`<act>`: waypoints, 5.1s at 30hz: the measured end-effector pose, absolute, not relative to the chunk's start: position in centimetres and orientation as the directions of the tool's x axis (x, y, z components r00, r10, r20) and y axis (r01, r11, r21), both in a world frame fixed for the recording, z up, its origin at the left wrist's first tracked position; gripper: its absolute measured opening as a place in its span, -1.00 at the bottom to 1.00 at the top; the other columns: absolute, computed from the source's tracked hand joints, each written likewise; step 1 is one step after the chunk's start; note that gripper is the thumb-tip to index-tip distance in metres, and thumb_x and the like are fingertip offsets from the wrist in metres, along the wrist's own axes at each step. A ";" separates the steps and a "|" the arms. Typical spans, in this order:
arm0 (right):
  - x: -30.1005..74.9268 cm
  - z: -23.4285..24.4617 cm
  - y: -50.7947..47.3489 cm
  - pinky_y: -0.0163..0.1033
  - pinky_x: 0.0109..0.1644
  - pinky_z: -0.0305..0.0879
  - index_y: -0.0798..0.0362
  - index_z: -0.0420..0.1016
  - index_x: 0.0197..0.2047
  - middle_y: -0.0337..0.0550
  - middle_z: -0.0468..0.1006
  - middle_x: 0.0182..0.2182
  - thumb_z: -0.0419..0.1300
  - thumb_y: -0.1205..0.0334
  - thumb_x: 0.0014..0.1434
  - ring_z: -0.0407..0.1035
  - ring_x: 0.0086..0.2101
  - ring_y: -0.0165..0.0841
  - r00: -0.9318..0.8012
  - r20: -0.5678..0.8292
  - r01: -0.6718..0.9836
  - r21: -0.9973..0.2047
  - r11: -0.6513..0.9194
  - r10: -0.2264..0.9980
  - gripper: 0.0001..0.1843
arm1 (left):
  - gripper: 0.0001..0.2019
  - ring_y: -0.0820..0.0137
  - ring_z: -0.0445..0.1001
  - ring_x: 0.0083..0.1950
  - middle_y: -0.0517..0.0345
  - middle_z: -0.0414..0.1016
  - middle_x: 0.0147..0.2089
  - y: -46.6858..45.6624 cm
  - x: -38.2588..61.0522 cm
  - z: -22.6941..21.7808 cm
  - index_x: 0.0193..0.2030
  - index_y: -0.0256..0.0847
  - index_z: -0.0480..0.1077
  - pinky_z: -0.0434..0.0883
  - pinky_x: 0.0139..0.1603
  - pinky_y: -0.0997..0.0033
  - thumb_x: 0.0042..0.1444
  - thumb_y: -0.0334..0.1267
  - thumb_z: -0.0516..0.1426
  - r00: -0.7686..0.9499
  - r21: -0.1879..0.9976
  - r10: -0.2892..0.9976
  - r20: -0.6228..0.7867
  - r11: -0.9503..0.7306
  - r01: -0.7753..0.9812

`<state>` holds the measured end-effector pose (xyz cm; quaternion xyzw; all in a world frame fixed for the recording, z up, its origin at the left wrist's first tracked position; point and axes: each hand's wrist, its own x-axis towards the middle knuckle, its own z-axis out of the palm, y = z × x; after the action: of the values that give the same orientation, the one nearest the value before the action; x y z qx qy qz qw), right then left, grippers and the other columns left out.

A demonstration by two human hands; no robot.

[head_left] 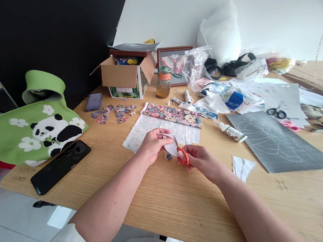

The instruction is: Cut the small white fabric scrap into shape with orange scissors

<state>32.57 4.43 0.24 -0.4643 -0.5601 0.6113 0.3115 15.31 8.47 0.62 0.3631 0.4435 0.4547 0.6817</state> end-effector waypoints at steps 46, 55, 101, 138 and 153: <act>31.7 -0.3 4.1 -0.29 -0.53 -0.05 0.05 0.30 -0.49 -0.27 0.35 -0.58 0.27 -0.32 -0.03 0.06 -0.61 -0.50 -0.313 -0.217 0.167 -0.971 -0.172 0.924 -0.43 | -0.67 0.46 0.44 -0.43 0.16 0.45 -0.41 8.4 15.8 -0.1 -0.25 -0.29 0.36 0.35 -0.40 0.49 -0.21 -0.49 0.29 0.080 0.887 0.947 -0.312 0.320 -0.333; 31.6 -0.2 4.1 -0.29 -0.54 -0.07 0.03 0.25 -0.51 -0.32 0.26 -0.62 0.26 -0.35 -0.04 0.03 -0.61 -0.49 -0.305 -0.219 0.185 -0.968 -0.168 0.927 -0.42 | -0.69 0.47 0.44 -0.44 0.13 0.46 -0.40 8.4 15.8 -0.1 -0.25 -0.30 0.35 0.35 -0.43 0.51 -0.18 -0.52 0.27 0.087 0.873 0.939 -0.332 0.341 -0.350; 32.1 -0.1 4.6 -0.27 -0.40 0.22 0.08 0.38 -0.37 -0.15 0.52 -0.44 0.31 -0.26 -0.03 0.30 -0.54 -0.44 -0.027 -0.114 0.045 -0.993 -0.113 0.993 -0.47 | -0.75 0.47 0.45 -0.46 0.15 0.43 -0.44 8.3 15.8 0.6 -0.22 -0.34 0.35 0.42 -0.45 0.50 -0.07 -0.60 0.21 0.167 0.845 0.923 -0.347 0.385 -0.372; 32.3 -0.1 4.2 -0.30 -0.52 0.01 0.02 0.26 -0.49 -0.30 0.31 -0.62 0.27 -0.31 -0.02 0.10 -0.58 -0.46 -0.272 -0.168 0.249 -0.963 -0.100 0.947 -0.45 | -0.72 0.49 0.45 -0.49 0.14 0.45 -0.45 8.2 15.7 0.5 -0.22 -0.34 0.35 0.39 -0.45 0.52 -0.12 -0.57 0.23 0.225 0.856 0.921 -0.317 0.380 -0.351; 32.8 0.3 4.9 -0.24 -0.35 0.37 0.07 0.40 -0.30 -0.18 0.51 -0.38 0.35 -0.20 -0.04 0.40 -0.50 -0.42 0.010 -0.057 -0.028 -0.998 -0.057 0.998 -0.50 | -0.50 0.42 0.51 -0.44 0.13 0.49 -0.36 7.7 15.7 0.3 -0.03 -0.32 0.36 0.37 -0.39 0.46 -0.21 -0.55 0.26 0.418 0.894 0.872 -0.253 0.376 -0.242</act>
<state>32.76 4.86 0.26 -0.5100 -0.4757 0.5182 0.4951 15.74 7.71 0.29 0.4103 0.3839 0.3791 0.7352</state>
